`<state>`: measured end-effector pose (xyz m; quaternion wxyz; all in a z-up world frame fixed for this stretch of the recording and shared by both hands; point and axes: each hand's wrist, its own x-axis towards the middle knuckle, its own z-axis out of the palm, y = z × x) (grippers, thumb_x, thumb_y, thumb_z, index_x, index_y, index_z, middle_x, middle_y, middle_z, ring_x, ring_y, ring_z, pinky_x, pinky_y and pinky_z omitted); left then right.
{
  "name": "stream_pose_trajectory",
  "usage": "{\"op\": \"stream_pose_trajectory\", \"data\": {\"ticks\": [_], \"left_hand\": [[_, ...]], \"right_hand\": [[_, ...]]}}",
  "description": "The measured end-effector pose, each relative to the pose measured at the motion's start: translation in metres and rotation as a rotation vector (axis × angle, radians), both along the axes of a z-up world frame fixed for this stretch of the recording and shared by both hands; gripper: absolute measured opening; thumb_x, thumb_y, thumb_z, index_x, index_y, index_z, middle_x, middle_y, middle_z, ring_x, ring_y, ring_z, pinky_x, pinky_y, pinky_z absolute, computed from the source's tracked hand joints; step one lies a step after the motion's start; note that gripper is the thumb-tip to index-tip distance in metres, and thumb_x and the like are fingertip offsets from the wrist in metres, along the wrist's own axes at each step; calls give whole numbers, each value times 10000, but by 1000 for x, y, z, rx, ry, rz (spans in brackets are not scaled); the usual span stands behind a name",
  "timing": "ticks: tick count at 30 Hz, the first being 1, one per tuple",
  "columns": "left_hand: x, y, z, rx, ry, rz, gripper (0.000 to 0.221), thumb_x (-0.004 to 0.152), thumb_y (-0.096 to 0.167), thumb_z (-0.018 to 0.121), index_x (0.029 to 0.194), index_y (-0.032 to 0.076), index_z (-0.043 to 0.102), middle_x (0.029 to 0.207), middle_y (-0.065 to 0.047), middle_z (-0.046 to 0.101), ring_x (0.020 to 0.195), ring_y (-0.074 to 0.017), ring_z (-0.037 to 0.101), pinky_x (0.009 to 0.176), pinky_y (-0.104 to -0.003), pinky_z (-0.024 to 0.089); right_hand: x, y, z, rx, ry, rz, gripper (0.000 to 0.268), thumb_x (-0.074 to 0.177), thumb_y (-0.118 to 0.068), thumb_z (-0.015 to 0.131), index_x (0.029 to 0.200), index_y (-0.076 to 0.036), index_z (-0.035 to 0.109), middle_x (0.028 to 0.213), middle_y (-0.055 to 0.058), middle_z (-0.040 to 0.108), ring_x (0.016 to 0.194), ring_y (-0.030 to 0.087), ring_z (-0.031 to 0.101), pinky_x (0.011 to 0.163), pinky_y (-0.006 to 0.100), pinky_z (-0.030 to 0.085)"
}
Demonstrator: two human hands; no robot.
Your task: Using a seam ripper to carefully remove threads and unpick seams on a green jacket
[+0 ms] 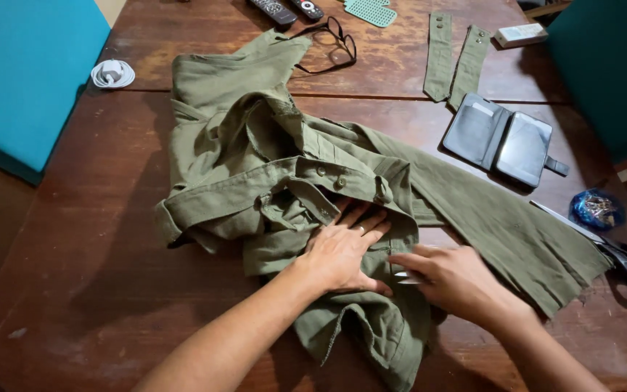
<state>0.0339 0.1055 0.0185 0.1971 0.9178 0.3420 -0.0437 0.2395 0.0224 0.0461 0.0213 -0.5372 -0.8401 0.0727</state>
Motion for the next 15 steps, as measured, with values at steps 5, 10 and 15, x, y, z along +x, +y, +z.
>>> {"op": "stream_pose_trajectory", "data": {"ticks": [5, 10, 15], "left_hand": [[0, 1, 3, 17, 4, -4, 1204, 614, 846, 607, 1578, 218, 252, 1469, -91, 485, 1332, -301, 458, 1170, -453, 208], [0, 3, -11, 104, -63, -39, 1234, 601, 875, 585, 1560, 169, 261, 1591, -68, 325, 1498, -287, 200, 1216, -465, 80], [0, 3, -10, 79, -38, -34, 1210, 622, 887, 514, 1563, 164, 277, 1447, -135, 507, 1468, -321, 284, 1226, -484, 50]], "right_hand": [[-20, 8, 4, -98, 22, 30, 452, 849, -324, 629, 1298, -276, 637, 1023, 40, 758, 780, 324, 737, 621, 476, 540], [-26, 9, 11, -19, -5, 89, 264, 914, -338, 611, 1121, -266, 758, 770, -8, 716, 515, 296, 684, 451, 461, 505], [-32, 11, 10, 1, -41, 116, 353, 905, -342, 578, 1245, -297, 662, 762, 19, 664, 515, 312, 651, 441, 453, 456]]}}
